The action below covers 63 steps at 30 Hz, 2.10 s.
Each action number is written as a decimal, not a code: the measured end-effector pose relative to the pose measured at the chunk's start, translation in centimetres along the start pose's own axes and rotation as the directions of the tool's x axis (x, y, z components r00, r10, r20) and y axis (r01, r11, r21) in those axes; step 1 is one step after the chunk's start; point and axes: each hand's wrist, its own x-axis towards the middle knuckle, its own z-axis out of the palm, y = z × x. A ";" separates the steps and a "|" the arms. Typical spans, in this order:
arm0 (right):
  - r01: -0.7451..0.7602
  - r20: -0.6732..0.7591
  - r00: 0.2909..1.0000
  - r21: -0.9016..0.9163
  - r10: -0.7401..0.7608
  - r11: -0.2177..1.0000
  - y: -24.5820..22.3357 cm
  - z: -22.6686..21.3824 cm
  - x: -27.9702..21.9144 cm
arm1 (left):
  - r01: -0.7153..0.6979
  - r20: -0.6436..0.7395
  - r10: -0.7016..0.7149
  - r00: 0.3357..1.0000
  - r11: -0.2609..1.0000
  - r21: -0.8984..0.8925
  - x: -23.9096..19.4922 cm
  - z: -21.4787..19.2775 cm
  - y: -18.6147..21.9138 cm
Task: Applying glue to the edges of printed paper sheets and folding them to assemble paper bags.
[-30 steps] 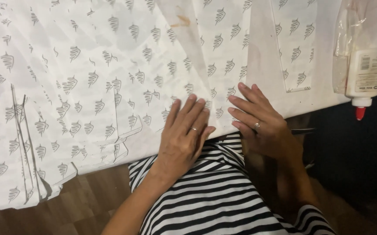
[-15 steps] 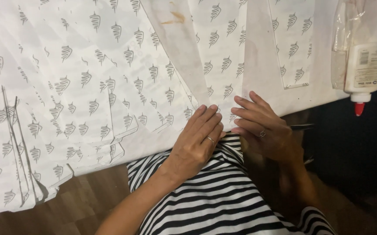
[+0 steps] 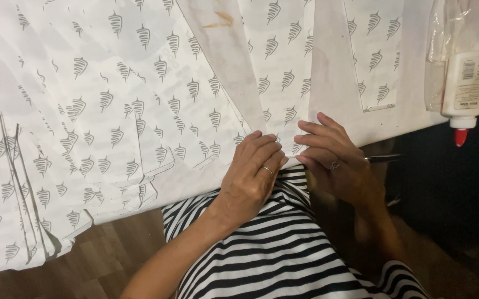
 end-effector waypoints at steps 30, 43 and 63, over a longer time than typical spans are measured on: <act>-0.392 -0.195 0.916 -0.254 0.350 0.884 3.9 -5.7 -1.4 | 0.069 0.365 -0.086 0.927 0.996 0.059 5.0 4.2 -0.5; -0.364 -0.210 0.922 -0.191 0.325 0.912 6.7 -7.7 -1.9 | 0.056 0.346 -0.107 0.932 0.987 0.153 7.9 9.5 0.5; -0.204 -0.346 0.933 -0.289 0.097 0.935 3.4 -5.4 -1.5 | 0.126 0.196 -0.349 0.916 0.716 0.687 1.4 -2.5 -0.6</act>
